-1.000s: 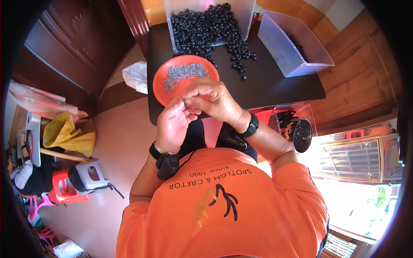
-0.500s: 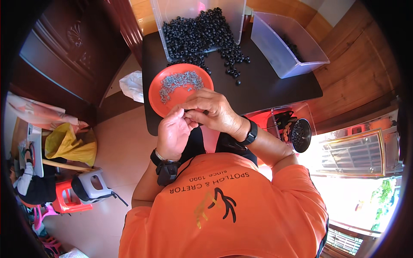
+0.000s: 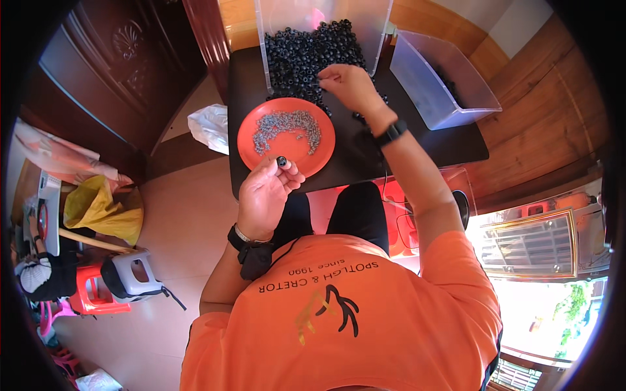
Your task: Sorting and inspecting small black items from a container using a plate.
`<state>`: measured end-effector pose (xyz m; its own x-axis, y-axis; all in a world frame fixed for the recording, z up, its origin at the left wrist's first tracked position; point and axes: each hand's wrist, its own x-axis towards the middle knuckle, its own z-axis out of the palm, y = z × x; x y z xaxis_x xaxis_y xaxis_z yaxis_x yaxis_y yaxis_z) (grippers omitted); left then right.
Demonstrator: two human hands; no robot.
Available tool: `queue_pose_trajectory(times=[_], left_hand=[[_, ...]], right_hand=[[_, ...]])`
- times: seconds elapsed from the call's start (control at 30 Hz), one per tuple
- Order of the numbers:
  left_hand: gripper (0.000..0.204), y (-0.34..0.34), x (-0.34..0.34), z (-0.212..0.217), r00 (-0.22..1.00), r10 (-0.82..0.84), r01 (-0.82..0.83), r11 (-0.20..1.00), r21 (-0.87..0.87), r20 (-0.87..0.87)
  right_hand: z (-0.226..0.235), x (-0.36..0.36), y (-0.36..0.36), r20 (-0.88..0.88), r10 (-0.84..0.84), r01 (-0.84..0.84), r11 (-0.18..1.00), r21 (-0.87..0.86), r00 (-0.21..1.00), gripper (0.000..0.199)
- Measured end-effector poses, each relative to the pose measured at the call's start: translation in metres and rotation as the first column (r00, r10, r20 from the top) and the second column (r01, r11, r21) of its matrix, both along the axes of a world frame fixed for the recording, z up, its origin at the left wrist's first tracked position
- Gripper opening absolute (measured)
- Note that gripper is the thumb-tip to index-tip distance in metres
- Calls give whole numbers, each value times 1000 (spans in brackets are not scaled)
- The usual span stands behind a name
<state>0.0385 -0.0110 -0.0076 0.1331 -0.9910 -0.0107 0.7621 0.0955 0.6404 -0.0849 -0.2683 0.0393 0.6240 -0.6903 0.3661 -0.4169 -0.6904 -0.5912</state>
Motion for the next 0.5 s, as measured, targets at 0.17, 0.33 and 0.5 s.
queue_pose_trajectory(times=[0.17, 0.33, 0.5], left_hand=[[20, 6, 7, 1, 998, 19, -16, 999, 42, -66], [21, 8, 12, -1, 994, 20, -16, 999, 40, -108], [21, 8, 10, 2, 995, 22, -18, 999, 44, -95]], right_hand=[[-25, 19, -50, -377, -175, 125, 980, -153, 909, 19], [-57, 28, -71, -394, -174, 93, 972, -215, 903, 22], [-36, 17, -61, -282, -98, 67, 991, -118, 954, 19]])
